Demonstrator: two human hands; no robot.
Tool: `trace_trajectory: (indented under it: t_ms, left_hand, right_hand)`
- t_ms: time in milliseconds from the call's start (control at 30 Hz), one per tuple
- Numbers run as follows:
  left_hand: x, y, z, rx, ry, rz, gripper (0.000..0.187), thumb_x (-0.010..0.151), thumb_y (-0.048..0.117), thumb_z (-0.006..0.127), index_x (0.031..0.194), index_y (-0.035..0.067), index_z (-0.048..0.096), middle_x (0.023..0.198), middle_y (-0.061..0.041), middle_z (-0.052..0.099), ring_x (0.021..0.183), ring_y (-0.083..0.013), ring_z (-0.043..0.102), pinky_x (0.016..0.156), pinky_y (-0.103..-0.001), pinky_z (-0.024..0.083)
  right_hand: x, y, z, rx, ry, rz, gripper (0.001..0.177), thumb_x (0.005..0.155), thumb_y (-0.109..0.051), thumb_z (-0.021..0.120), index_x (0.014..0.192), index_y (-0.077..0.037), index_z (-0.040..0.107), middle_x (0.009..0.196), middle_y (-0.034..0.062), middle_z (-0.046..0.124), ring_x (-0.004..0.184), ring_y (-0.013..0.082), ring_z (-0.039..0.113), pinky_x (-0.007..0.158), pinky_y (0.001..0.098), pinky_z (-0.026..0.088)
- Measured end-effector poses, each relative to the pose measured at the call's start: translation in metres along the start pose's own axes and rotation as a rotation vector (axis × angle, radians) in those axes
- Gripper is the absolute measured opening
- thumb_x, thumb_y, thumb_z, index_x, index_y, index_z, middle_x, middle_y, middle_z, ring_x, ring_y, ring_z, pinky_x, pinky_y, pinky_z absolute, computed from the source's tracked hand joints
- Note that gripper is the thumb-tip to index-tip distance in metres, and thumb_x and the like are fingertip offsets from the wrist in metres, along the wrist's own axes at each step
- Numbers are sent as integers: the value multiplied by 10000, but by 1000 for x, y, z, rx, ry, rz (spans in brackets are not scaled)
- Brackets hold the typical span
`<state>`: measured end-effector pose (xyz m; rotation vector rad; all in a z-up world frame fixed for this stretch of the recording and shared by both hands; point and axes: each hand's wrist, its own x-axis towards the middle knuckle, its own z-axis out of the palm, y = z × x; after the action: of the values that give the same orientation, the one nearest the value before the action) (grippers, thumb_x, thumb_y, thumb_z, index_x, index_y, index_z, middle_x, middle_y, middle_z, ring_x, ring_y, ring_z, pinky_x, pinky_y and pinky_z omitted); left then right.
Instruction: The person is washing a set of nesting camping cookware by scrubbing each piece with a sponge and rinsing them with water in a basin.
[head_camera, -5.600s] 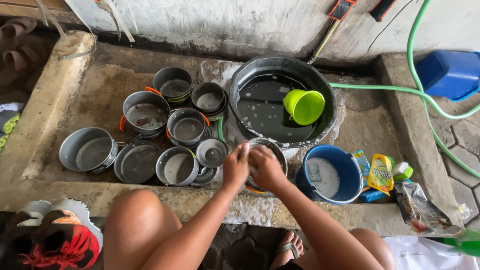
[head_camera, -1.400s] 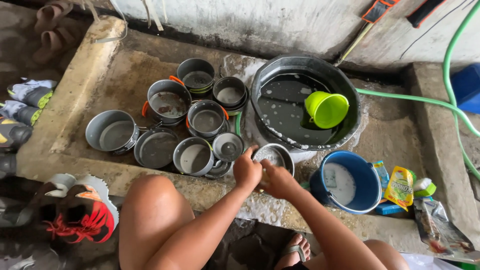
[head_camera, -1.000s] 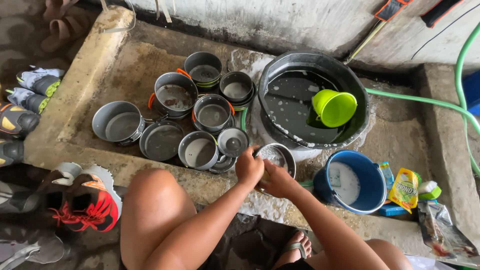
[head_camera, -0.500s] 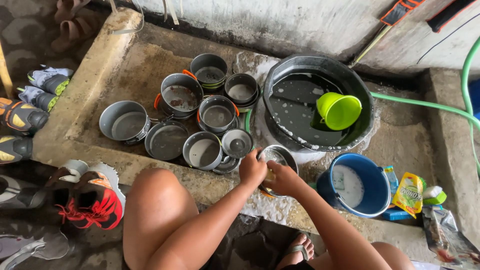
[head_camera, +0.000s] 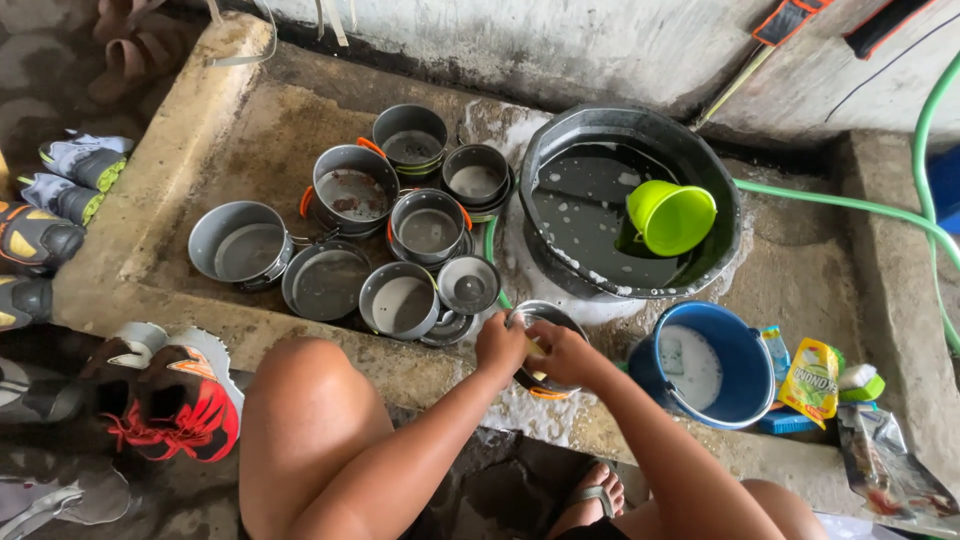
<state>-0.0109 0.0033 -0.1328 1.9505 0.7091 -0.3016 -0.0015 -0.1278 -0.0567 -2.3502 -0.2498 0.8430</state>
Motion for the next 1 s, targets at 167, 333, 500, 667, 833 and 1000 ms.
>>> trace_trajectory:
  t_ms: [167, 333, 500, 667, 833, 1000]
  left_hand:
    - [-20, 21, -17, -32, 8, 79, 446, 1005, 426, 498, 1318, 154, 665, 1218, -150, 732, 1202, -377, 662, 1049, -511, 505]
    - [-22, 35, -26, 8, 5, 114, 456, 1021, 422, 489, 1339, 142, 657, 1246, -161, 723, 1211, -378, 656, 1065, -513, 498]
    - [-33, 49, -31, -104, -27, 100, 445, 1013, 463, 504, 1339, 220, 686, 1227, -138, 737, 1231, -357, 638, 1082, -486, 491]
    - [-37, 51, -33, -192, -34, 108, 440, 1010, 464, 506, 1310, 213, 709, 1231, -147, 734, 1244, -367, 626, 1087, -490, 483]
    - [-33, 54, -42, -257, 15, 186, 445, 1036, 399, 492, 1323, 127, 696, 1254, -219, 708, 1251, -424, 605, 1095, -526, 467]
    - [-30, 53, -40, -292, 134, 341, 410, 1047, 325, 497, 1323, 87, 686, 1235, -267, 697, 1229, -453, 605, 1057, -551, 473]
  right_hand:
    - [16, 27, -9, -326, -54, 49, 530, 735, -390, 816, 1218, -223, 676, 1050, 138, 770, 1085, 322, 730, 985, 455, 565]
    - [21, 35, 1, -483, 205, 133, 453, 901, -382, 577, 1243, -143, 399, 1051, 180, 713, 1037, 374, 736, 952, 498, 569]
    - [19, 18, 8, -96, 322, -21, 490, 980, -362, 577, 1431, -264, 412, 1205, 196, 569, 1114, 496, 644, 984, 591, 528]
    - [57, 53, 31, -358, 479, -113, 339, 952, -455, 521, 1159, -187, 532, 732, 185, 695, 779, 434, 736, 711, 552, 572]
    - [43, 28, 24, -498, 334, -66, 355, 836, -576, 538, 1060, -363, 713, 716, 126, 727, 812, 363, 756, 742, 506, 608]
    - [17, 13, -17, -570, 148, -23, 433, 856, -484, 656, 1193, -232, 555, 1018, 156, 728, 976, 395, 743, 883, 525, 597]
